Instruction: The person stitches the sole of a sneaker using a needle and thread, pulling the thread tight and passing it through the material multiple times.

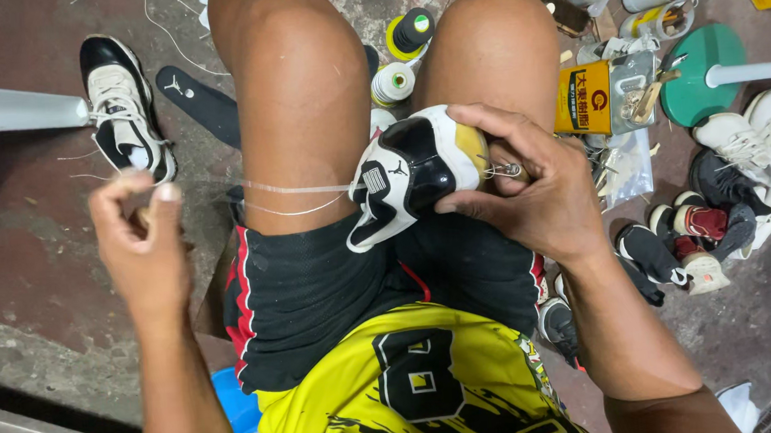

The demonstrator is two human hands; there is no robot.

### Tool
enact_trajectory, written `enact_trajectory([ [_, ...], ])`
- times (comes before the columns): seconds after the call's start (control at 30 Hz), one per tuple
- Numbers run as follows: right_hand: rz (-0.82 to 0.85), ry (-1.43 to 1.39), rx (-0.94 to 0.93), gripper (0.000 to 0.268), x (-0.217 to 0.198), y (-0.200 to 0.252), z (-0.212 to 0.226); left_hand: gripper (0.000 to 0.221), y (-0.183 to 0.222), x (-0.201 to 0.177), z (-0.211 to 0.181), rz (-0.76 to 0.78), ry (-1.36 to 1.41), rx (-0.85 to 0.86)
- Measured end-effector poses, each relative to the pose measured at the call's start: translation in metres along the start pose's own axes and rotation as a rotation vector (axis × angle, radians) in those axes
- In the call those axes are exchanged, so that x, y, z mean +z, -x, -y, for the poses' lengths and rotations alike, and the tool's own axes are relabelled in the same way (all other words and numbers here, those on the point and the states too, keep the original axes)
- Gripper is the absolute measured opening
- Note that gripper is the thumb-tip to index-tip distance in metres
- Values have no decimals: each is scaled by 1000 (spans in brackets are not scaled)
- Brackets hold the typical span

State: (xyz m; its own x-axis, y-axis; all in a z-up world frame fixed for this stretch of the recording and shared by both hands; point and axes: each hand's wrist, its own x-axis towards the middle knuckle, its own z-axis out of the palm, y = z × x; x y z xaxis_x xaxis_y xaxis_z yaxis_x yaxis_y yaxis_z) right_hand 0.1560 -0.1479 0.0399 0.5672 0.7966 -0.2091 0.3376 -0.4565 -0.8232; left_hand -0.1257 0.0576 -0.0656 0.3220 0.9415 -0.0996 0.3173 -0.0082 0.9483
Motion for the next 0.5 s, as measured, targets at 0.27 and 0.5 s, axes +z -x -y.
enact_trajectory([
  [0.27, 86, 364, 5, 99, -13, 9, 23, 28, 39, 68, -101, 356, -378, 582],
  [0.5, 317, 759, 153, 111, -58, 25, 17, 24, 37, 76, -92, 404, -479, 515],
])
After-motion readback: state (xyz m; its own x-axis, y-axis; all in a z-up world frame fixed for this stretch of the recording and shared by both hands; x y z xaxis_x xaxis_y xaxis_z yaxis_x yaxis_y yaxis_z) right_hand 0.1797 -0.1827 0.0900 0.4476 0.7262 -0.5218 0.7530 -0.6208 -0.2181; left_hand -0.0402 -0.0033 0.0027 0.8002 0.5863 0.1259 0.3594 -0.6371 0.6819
